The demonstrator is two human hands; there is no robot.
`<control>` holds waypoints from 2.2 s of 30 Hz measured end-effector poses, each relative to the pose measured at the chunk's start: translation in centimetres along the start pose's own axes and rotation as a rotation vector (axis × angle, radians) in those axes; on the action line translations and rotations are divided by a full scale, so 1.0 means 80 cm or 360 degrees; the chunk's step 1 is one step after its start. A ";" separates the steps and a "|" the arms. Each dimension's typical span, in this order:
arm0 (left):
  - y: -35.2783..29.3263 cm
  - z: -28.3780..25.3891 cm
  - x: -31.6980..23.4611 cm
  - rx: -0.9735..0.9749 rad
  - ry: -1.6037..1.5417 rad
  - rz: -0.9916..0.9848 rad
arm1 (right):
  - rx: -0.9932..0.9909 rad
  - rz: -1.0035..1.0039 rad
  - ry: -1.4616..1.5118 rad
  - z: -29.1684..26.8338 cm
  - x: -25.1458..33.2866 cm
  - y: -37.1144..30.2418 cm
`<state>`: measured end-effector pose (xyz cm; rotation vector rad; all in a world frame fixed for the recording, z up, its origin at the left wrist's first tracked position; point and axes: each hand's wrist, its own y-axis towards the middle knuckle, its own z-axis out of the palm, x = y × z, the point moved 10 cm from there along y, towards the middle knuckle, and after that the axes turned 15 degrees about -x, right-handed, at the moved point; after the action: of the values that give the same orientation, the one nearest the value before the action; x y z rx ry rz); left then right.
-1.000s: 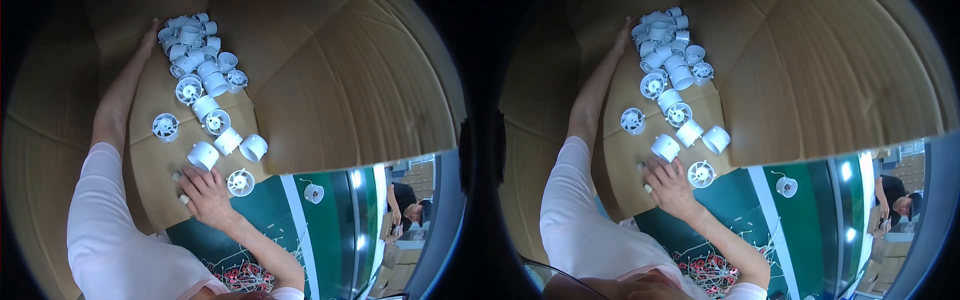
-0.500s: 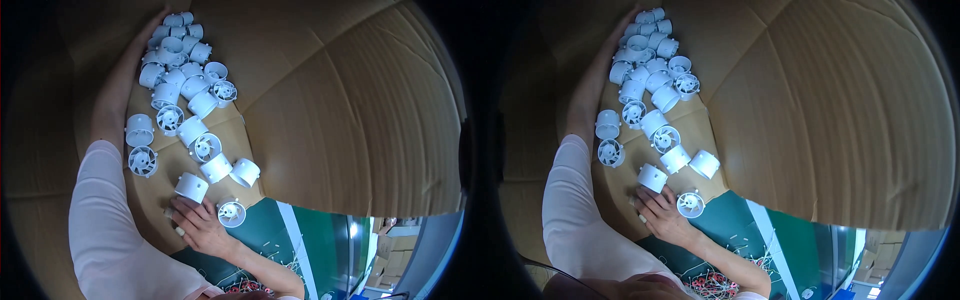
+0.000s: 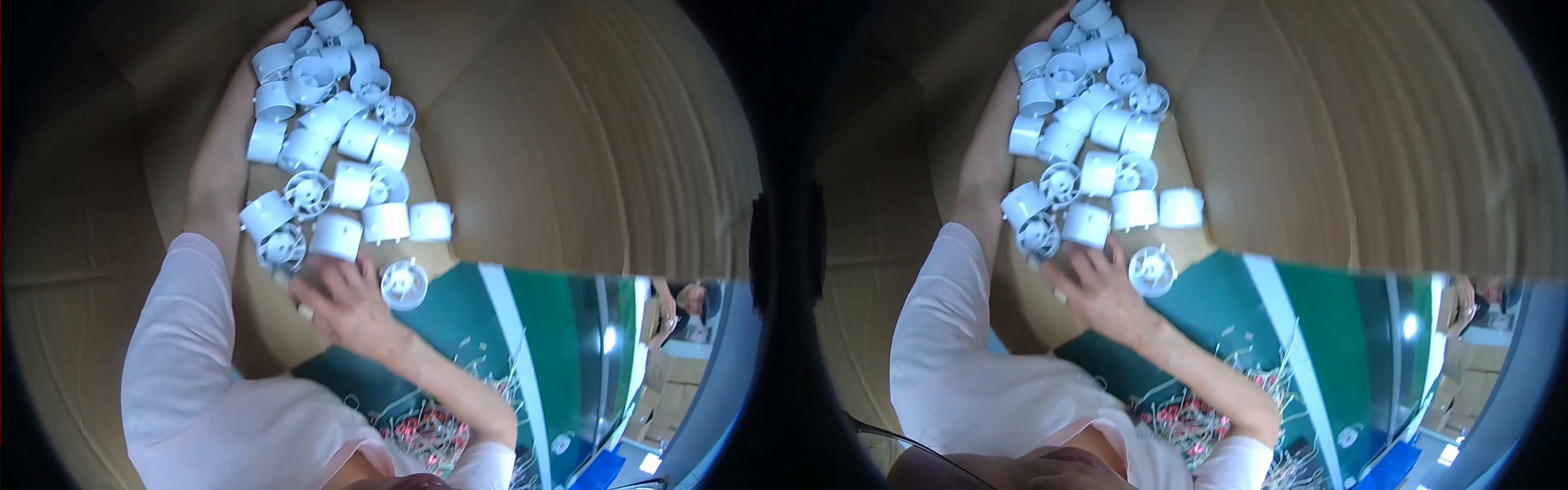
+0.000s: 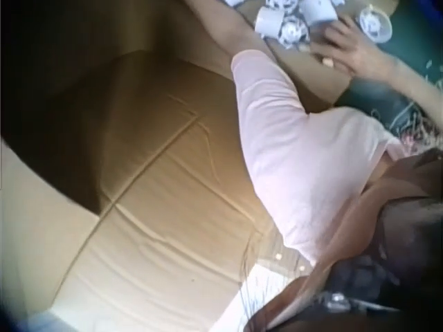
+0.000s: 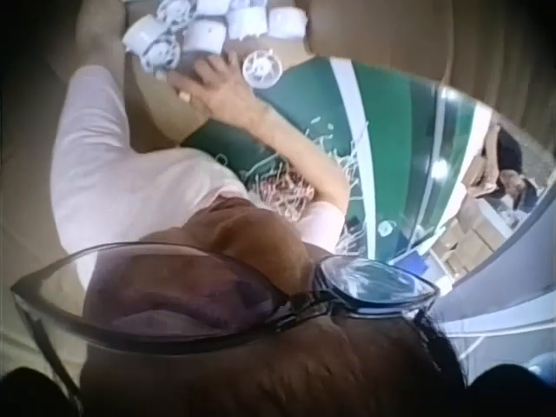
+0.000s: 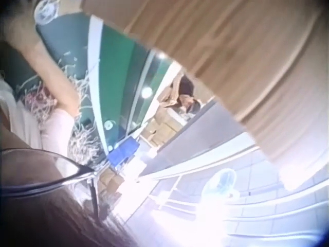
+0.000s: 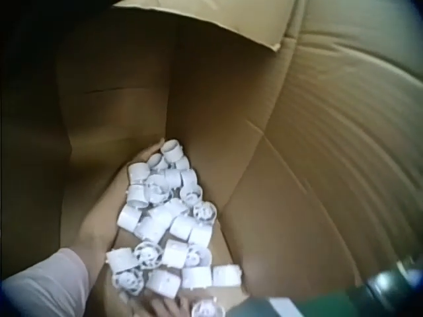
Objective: Assembling electronic components by inserting wire harnesses into plastic housings.
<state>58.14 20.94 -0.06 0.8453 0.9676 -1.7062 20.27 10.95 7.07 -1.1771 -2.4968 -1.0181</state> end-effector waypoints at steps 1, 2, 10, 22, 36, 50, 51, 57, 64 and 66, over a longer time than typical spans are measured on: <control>-0.012 0.000 -0.001 -0.0077 0.0026 0.0048 | -0.0013 -0.0030 -0.0063 -0.005 0.000 0.004; -0.023 0.003 -0.001 -0.0147 0.0052 0.0095 | -0.0029 0.0009 -0.0051 -0.013 0.000 0.002; -0.098 0.052 0.002 -0.0591 0.0255 0.0529 | -0.0037 0.0095 -0.0135 -0.097 0.036 -0.059; -0.243 0.087 0.021 -0.1383 0.0324 0.1203 | -0.0025 0.0271 -0.0228 -0.149 0.083 -0.131; -0.267 0.116 0.024 -0.1165 0.0493 0.1215 | 0.0117 -0.0075 -0.0037 -0.053 0.105 -0.090; -0.523 0.333 0.020 0.0663 0.0959 0.2420 | -0.1292 0.1494 0.1476 -0.216 -0.040 -0.170; -0.547 0.354 0.043 0.0907 0.1038 0.2366 | -0.1537 0.1566 0.1575 -0.231 -0.049 -0.190; -0.517 0.365 0.125 0.1000 0.1085 0.1629 | -0.1421 0.1636 0.1231 -0.234 -0.032 -0.204; -0.474 0.353 0.119 0.0803 0.0648 0.0639 | -0.1054 0.1848 0.0335 -0.301 -0.047 -0.261; -0.463 0.357 0.121 0.0813 0.0514 0.0227 | -0.0741 0.1795 0.0087 -0.291 -0.031 -0.264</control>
<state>17.12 -0.16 12.41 1.5238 0.6561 -1.7482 3.78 -15.33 12.69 -2.1992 -1.1280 -1.1866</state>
